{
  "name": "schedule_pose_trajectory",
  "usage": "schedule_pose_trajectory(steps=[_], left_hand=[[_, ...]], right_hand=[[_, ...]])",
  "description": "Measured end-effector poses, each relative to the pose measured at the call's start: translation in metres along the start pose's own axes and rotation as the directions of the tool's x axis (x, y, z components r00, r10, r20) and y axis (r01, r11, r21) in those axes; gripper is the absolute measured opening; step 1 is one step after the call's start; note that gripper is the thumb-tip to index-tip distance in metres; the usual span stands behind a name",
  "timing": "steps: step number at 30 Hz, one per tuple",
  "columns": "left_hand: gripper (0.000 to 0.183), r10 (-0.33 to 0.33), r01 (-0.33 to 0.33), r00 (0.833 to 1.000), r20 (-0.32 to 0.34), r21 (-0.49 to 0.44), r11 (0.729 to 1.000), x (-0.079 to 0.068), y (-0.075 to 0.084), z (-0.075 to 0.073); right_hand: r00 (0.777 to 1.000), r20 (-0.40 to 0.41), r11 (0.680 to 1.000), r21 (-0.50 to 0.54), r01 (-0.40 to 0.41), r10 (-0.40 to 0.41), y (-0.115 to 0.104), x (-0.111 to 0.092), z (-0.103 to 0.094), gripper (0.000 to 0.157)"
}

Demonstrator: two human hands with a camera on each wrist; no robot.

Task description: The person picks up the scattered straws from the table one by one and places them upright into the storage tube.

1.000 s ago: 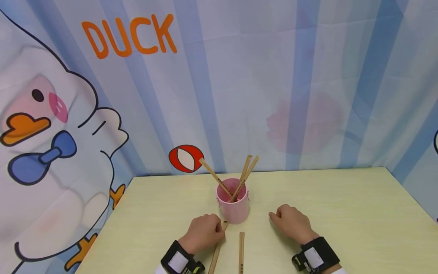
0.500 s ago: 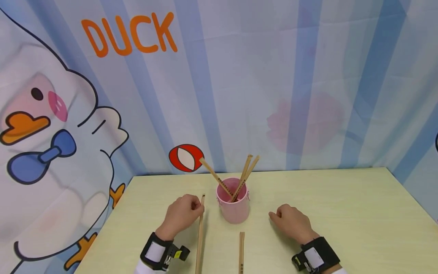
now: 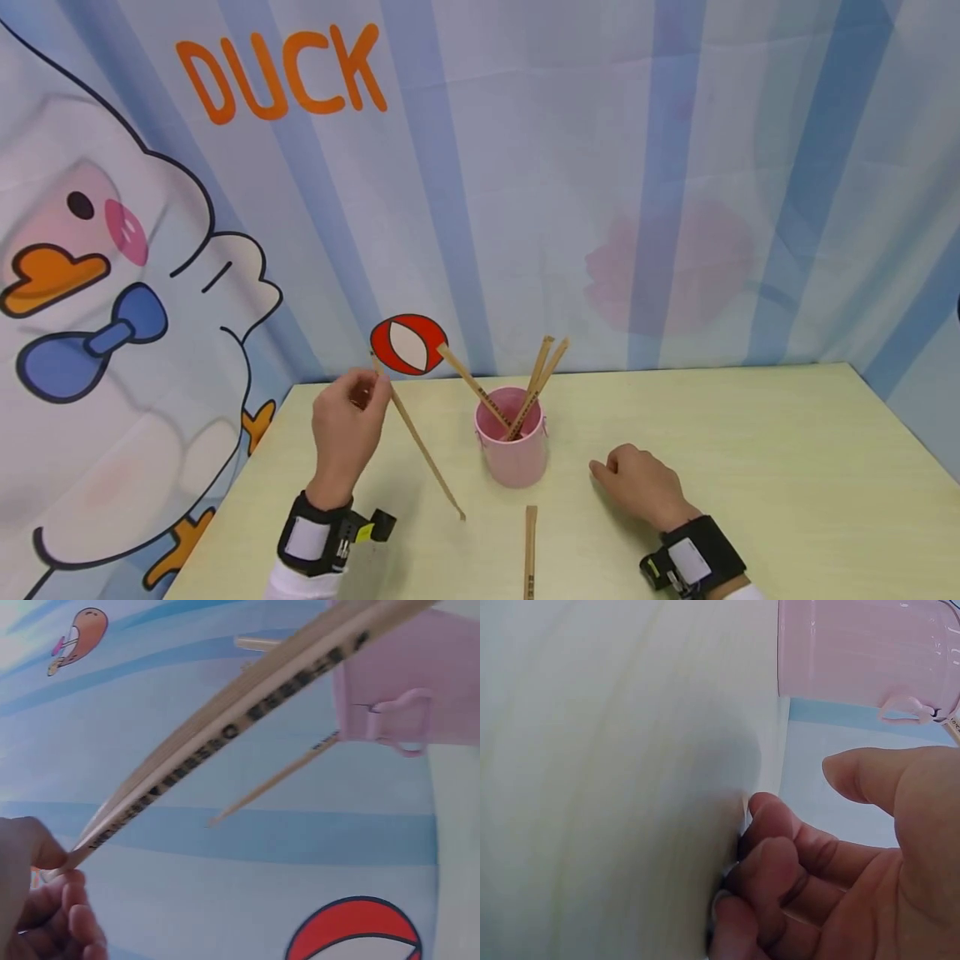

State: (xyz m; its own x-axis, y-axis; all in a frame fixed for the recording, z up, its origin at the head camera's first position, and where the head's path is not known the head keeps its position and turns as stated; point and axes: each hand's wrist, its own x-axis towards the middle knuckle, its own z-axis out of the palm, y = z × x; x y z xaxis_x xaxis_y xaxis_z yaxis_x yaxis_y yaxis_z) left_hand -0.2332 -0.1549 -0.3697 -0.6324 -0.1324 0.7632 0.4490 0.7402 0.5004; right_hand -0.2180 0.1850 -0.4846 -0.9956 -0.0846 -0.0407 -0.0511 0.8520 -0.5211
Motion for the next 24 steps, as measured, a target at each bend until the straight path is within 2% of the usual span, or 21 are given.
schedule_pose_trajectory(steps=[4, 8, 12, 14, 18, 24], left_hand=[[0.013, 0.051, -0.067, 0.988, -0.144, -0.114, 0.991, 0.015, 0.025, -0.014], [0.01, 0.051, -0.101, 0.974, -0.22, -0.22, 0.97, 0.028, 0.05, -0.025], [0.009, 0.058, -0.128, 0.965, -0.254, -0.269, 0.955, 0.038, 0.057, -0.022], [0.009, 0.063, -0.139, 0.963, -0.264, -0.279, 0.95, 0.043, 0.057, -0.017], [0.01, 0.07, -0.152, 0.957, -0.28, -0.284, 0.947, 0.049, 0.047, -0.002], [0.012, 0.081, -0.154, 0.957, -0.28, -0.25, 0.956, 0.048, 0.037, 0.019]], right_hand=[[1.0, 0.001, 1.0, 0.0, 0.007, -0.007, 0.0, 0.0, -0.001, 0.037], [1.0, 0.003, 1.0, -0.004, 0.008, -0.008, 0.0, 0.0, -0.001, 0.035], [1.0, 0.009, 1.0, -0.009, 0.0, 0.0, 0.001, 0.001, -0.001, 0.035], [1.0, 0.012, 1.0, -0.011, -0.004, 0.004, 0.001, 0.001, -0.001, 0.034], [1.0, 0.013, 1.0, -0.013, -0.005, 0.005, 0.001, 0.001, 0.0, 0.033], [1.0, 0.008, 1.0, -0.007, 0.007, -0.006, 0.0, 0.001, -0.001, 0.034]])
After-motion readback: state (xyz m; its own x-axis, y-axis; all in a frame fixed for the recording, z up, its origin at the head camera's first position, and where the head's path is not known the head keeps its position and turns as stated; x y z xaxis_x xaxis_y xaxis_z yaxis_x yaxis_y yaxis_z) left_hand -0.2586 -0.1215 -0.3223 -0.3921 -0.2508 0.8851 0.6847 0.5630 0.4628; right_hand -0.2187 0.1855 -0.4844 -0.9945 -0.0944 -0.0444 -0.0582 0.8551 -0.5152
